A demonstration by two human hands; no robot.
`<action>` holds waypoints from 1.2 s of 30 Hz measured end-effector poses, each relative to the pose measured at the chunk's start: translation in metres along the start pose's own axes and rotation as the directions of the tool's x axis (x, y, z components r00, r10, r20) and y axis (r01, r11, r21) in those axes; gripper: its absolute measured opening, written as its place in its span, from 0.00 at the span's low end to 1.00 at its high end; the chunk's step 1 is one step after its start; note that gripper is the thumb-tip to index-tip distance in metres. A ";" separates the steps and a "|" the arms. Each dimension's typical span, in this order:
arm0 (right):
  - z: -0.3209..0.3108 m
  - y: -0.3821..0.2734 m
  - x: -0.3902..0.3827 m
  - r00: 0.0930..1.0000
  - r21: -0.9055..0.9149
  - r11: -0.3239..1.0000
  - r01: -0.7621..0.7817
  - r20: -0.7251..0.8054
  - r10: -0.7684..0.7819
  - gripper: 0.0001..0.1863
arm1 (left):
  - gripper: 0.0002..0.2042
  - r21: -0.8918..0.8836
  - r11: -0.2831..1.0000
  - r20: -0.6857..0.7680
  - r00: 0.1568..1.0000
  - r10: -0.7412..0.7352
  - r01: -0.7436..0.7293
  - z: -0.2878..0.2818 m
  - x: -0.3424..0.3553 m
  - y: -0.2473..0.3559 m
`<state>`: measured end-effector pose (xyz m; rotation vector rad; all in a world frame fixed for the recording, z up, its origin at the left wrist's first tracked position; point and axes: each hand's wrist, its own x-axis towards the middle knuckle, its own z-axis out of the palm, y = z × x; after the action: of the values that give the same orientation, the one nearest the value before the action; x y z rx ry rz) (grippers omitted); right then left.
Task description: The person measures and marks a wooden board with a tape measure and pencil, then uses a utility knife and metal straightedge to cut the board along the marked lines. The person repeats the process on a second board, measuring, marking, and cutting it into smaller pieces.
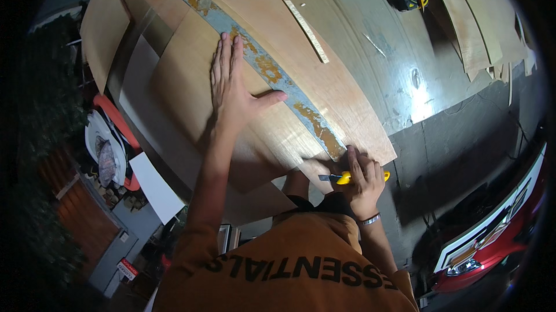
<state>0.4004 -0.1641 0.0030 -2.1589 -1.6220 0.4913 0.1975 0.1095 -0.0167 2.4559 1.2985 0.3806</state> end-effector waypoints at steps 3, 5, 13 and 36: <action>0.001 0.001 0.002 1.000 -0.003 1.000 0.007 0.009 -0.007 0.37 | 0.66 0.011 1.000 -0.011 1.000 0.009 -0.009 0.001 0.001 0.000; 0.000 0.003 0.002 1.000 -0.001 1.000 0.020 0.013 -0.020 0.40 | 0.65 0.003 1.000 -0.020 1.000 0.020 -0.020 0.001 0.001 -0.001; -0.004 0.006 0.006 0.993 0.009 1.000 -0.010 0.117 0.009 0.44 | 0.65 0.022 0.998 -0.058 0.996 0.061 -0.060 0.007 0.002 -0.003; -0.001 0.008 0.007 0.995 -0.014 1.000 -0.016 0.095 0.017 0.40 | 0.66 0.047 0.997 -0.045 0.997 0.058 -0.055 0.007 0.002 -0.003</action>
<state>0.4097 -0.1594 -0.0007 -2.1912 -1.6627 0.5979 0.1990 0.1117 -0.0240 2.5410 1.2720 0.4292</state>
